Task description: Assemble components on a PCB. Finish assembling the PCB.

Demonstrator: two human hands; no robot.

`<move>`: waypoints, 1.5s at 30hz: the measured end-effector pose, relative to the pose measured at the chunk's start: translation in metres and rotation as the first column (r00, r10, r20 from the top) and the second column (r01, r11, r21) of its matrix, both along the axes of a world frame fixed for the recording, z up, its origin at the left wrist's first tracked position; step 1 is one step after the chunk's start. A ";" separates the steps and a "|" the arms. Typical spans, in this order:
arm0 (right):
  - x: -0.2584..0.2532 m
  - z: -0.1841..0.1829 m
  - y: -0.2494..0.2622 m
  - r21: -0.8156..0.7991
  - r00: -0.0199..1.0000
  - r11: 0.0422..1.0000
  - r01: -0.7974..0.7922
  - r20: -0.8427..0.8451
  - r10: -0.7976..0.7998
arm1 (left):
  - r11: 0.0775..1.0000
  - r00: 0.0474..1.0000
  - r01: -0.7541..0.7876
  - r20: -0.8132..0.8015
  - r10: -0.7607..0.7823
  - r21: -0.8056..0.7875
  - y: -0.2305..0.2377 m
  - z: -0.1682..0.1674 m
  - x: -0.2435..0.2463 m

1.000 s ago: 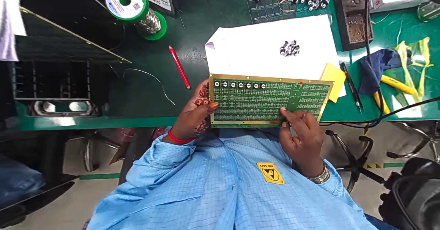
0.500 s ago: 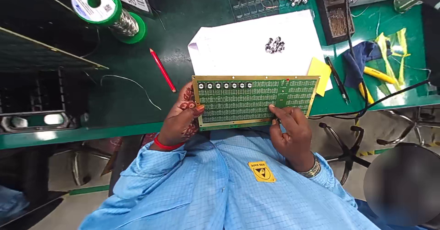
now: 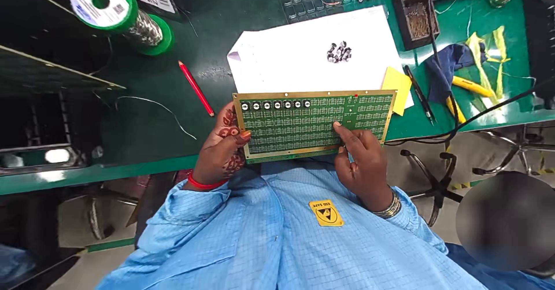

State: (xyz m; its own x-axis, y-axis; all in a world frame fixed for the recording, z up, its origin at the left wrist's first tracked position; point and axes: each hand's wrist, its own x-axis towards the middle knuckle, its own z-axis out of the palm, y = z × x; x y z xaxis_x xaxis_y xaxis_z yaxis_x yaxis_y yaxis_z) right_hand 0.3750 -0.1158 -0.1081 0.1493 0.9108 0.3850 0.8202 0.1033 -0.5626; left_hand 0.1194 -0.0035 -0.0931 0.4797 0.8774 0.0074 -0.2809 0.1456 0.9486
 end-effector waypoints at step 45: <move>0.000 0.000 0.001 0.008 1.000 1.000 -0.008 -0.006 0.008 | 1.000 1.000 -0.002 0.031 0.003 -0.014 -0.001 -0.004 -0.001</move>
State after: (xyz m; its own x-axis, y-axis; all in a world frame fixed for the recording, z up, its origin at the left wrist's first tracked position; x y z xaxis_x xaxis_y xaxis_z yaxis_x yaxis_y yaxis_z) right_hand 0.3751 -0.1144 -0.1082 0.1448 0.9087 0.3915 0.8158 0.1143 -0.5669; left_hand 0.1182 -0.0045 -0.0967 0.4774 0.8786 0.0102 -0.3104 0.1578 0.9374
